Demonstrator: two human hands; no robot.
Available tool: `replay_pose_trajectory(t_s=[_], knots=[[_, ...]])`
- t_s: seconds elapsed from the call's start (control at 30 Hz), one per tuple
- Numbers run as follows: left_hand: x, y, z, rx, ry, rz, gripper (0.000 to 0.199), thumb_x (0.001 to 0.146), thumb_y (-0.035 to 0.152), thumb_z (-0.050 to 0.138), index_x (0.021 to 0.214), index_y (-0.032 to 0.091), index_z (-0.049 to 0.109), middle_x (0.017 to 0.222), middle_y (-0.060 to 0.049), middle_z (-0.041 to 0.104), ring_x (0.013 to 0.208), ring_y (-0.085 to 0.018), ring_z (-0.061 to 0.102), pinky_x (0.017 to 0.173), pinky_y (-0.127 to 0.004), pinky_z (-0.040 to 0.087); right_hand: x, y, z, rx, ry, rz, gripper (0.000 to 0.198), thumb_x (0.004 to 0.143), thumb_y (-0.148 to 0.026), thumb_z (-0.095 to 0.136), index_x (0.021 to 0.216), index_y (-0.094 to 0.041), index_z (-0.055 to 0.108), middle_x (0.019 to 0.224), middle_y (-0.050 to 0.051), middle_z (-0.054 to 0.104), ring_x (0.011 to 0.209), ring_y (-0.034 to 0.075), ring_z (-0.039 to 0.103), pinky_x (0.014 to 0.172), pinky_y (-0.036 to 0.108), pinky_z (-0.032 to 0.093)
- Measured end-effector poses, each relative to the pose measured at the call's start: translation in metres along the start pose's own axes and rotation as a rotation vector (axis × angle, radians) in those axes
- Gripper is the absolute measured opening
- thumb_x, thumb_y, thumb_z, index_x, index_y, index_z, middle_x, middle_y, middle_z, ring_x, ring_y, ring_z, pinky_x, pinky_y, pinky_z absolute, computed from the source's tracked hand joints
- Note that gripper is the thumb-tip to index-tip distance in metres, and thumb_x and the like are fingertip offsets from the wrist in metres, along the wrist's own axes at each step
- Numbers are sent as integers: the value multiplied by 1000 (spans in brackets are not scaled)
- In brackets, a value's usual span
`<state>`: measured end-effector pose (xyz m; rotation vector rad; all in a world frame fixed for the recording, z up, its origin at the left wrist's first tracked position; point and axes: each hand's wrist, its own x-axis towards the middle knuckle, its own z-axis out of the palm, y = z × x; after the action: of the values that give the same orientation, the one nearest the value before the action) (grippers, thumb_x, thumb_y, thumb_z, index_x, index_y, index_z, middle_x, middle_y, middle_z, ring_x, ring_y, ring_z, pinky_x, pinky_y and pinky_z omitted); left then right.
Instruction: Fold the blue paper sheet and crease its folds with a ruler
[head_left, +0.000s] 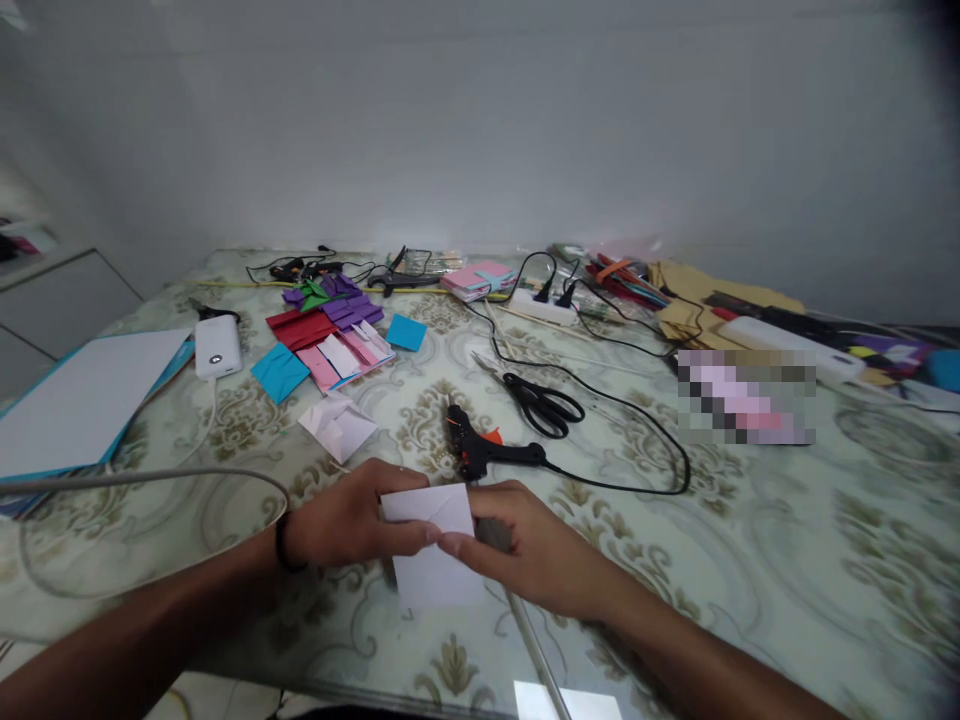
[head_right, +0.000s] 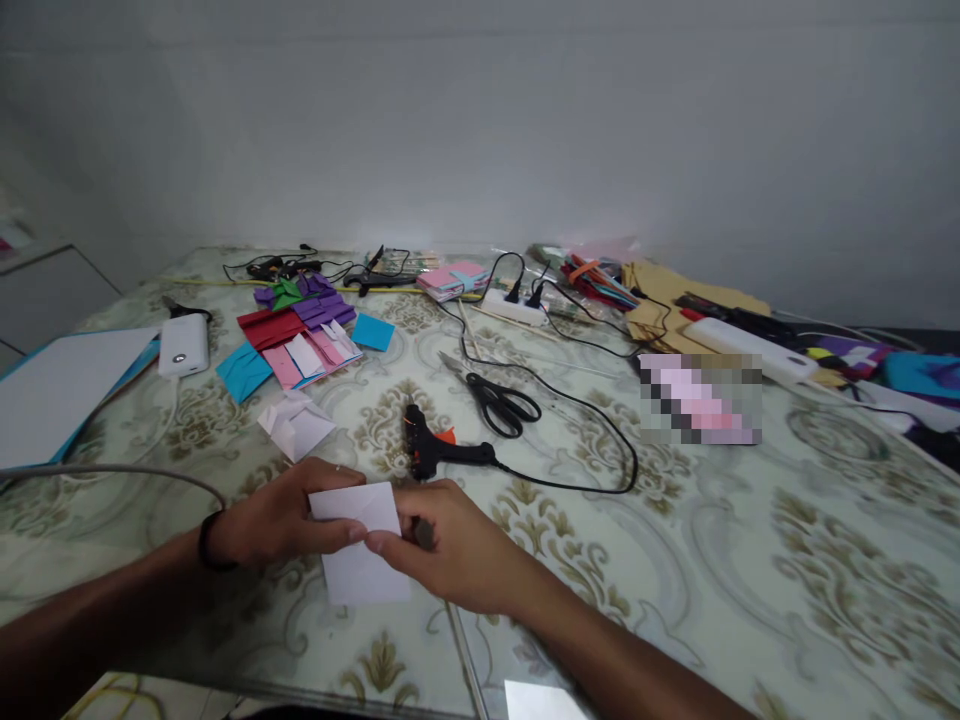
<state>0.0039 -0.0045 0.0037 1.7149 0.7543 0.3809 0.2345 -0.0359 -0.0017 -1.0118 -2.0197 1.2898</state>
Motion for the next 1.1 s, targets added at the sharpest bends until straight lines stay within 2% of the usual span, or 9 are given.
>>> replay_pose_trajectory(t_s=[0.23, 0.37, 0.6, 0.83, 0.9, 1.03, 1.1], knots=[[1, 5, 0, -61, 14, -48, 32, 94, 44, 65, 98, 13, 71, 82, -2, 65, 73, -15, 56, 65, -22, 44, 1, 1, -4, 17, 70, 48, 40, 97, -52, 60, 80, -17, 67, 69, -1, 57, 62, 14, 48, 58, 25, 41], [2, 3, 0, -37, 43, 18, 31, 96, 43, 65, 93, 13, 71, 80, -1, 62, 73, -14, 52, 66, -22, 43, 1, 1, -4, 18, 51, 54, 42, 97, -53, 60, 76, -17, 62, 68, -2, 54, 62, 13, 46, 57, 25, 38], [1, 3, -2, -45, 93, 6, 31, 96, 43, 64, 87, 13, 67, 79, 0, 59, 73, -14, 50, 66, -22, 41, 1, 3, -4, 14, 107, 41, 47, 100, -54, 55, 69, -20, 46, 64, -4, 44, 61, 12, 40, 54, 25, 30], [3, -1, 0, -6, 8, -91, 29, 92, 40, 66, 84, 12, 68, 75, 0, 62, 67, -12, 52, 60, -21, 40, 2, 5, -4, -8, 89, 42, 49, 103, -55, 50, 69, -19, 50, 64, -4, 46, 61, 12, 42, 54, 25, 30], [3, -1, 1, 19, 62, -80, 28, 91, 39, 66, 83, 12, 69, 74, 0, 62, 65, -12, 51, 59, -20, 39, 2, 6, -4, -1, 77, 71, 47, 102, -54, 51, 72, -18, 53, 66, -3, 48, 62, 12, 43, 54, 24, 31], [0, 3, -2, 22, 284, -47, 32, 90, 43, 67, 81, 13, 68, 69, 0, 60, 62, -11, 48, 54, -20, 37, 2, 5, -6, 2, 91, 87, 45, 102, -52, 50, 73, -18, 55, 68, -2, 52, 64, 13, 47, 56, 24, 34], [-1, 5, -4, -3, 331, -55, 33, 88, 45, 69, 80, 13, 68, 69, 0, 61, 62, -12, 49, 54, -20, 38, 2, 3, -8, -13, 107, 75, 45, 102, -50, 50, 71, -19, 52, 67, -2, 51, 64, 13, 47, 57, 25, 34]])
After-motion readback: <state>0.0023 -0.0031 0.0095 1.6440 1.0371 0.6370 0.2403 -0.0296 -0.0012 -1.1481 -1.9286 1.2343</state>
